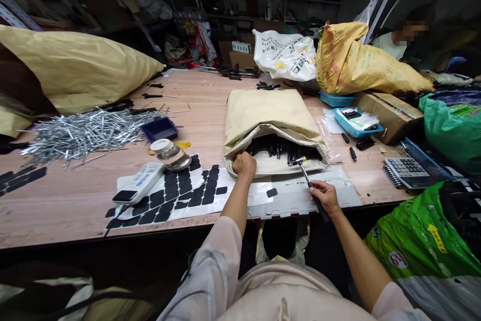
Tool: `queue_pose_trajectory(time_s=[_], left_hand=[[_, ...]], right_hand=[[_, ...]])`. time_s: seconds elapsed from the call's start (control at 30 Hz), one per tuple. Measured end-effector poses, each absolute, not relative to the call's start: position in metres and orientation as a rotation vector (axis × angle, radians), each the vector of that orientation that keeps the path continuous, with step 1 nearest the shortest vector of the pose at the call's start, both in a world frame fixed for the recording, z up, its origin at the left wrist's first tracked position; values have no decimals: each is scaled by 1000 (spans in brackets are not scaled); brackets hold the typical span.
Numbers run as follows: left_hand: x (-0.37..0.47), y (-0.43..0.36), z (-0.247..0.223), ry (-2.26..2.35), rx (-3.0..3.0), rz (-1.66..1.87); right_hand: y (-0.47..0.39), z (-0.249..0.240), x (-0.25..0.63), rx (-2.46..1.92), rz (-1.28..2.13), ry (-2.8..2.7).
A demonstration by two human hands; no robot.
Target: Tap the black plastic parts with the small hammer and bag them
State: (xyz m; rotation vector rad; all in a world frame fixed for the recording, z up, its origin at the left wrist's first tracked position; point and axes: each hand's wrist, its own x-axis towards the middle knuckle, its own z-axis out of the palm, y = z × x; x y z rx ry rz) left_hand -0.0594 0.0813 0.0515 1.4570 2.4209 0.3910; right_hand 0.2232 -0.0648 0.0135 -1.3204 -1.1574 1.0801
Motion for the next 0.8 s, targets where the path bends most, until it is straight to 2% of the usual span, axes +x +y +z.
queue_pose_trajectory(time_s=[0.23,0.37,0.53,0.8], left_hand=[[-61,42,51,2397,1601,615],[-50,14,46,2075,1961,694],[-35,8,39,1662,2178,517],[-31,24,46,1639,2098,400]], right_hand=[[-65,12,223,-1315,1075,-1171],[-65,13,224,-1309,1090,-1128],[-66,15,223,-1317,1081,-1122],[-66,14,222,-1334,1089,-1156]])
